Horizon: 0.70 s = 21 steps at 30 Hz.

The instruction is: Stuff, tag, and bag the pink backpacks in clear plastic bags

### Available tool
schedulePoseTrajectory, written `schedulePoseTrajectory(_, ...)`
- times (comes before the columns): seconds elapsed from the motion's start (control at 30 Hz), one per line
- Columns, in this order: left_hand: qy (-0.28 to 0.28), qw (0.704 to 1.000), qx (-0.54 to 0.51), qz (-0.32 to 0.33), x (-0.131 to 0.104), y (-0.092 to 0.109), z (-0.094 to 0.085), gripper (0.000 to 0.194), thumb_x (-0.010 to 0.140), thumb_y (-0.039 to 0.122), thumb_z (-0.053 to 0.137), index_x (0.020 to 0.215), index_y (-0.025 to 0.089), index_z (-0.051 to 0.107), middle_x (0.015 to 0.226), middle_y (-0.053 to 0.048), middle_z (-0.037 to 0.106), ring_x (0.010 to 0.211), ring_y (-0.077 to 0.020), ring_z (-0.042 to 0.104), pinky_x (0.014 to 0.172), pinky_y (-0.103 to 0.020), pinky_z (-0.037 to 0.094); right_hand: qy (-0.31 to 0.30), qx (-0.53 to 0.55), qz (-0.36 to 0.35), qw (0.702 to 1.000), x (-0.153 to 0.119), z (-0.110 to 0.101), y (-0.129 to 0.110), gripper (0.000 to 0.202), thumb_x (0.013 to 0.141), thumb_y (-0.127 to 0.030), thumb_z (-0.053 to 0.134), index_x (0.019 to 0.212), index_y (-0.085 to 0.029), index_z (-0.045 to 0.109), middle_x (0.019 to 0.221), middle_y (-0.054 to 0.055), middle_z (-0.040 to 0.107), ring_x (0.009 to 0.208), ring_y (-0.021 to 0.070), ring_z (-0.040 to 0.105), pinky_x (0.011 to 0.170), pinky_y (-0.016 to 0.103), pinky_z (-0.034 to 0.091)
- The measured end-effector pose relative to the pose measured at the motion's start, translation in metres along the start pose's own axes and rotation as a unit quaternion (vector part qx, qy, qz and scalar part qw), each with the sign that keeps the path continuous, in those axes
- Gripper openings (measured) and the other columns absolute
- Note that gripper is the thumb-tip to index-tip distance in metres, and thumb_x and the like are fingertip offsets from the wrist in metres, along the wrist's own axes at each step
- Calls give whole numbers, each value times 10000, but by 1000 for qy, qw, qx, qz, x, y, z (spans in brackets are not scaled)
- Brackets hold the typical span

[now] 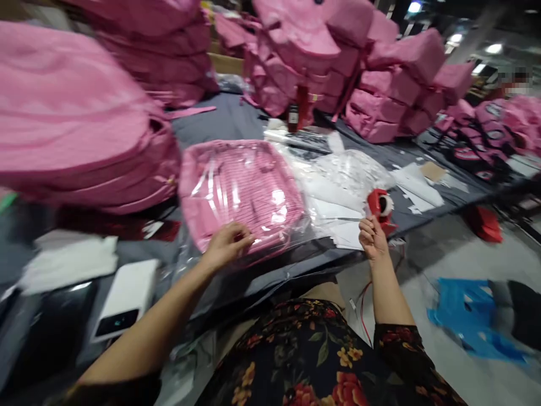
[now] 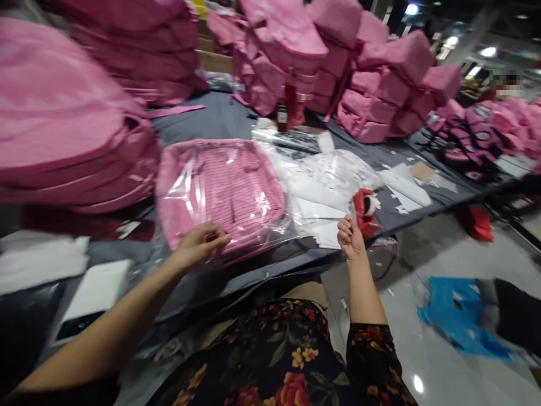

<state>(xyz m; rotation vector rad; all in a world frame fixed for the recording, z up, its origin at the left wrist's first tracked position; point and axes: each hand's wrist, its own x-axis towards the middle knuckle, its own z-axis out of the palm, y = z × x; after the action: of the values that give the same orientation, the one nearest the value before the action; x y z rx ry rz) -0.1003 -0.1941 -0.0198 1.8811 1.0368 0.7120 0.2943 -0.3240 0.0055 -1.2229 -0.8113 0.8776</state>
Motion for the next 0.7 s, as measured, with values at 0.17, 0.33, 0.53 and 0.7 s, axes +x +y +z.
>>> schedulePoseTrajectory(0.17, 35, 997, -55, -33, 7, -15, 2, 355, 730, 491, 706, 598, 180, 597, 770, -44, 622, 618, -126, 530, 529, -248, 423, -381, -151, 1, 912, 23, 107, -49, 447, 863, -611, 692, 763, -231, 479, 623, -67, 373, 523, 87, 276, 469, 214, 263)
schedulePoseTrajectory(0.33, 38, 998, -45, -26, 6, -19, 3, 347, 745, 457, 727, 592, 170, 604, 832, -52, 650, 691, -139, 564, 601, -258, 457, -635, -408, -135, 641, 66, 206, -51, 302, 926, -441, 666, 771, -190, 604, 698, -20, 547, 650, 116, 432, 637, 256, 308)
schedulePoseTrajectory(0.53, 31, 999, -10, -16, 6, -21, 0, 285, 783, 389, 714, 616, 178, 617, 838, -37, 653, 742, -150, 568, 671, -275, 457, -530, -591, -182, 580, 92, 228, -14, 266, 775, -330, 838, 908, -210, 642, 740, -15, 643, 683, 142, 516, 615, 256, 247)
schedulePoseTrajectory(0.7, 22, 1000, 18, -10, 6, -23, 1, 258, 810, 358, 691, 638, 182, 613, 821, -34, 649, 762, -161, 566, 692, -284, 450, -401, -569, -158, 700, 86, 200, -13, 465, 758, -459, 849, 1042, -200, 587, 731, -28, 625, 641, 146, 512, 598, 243, 269)
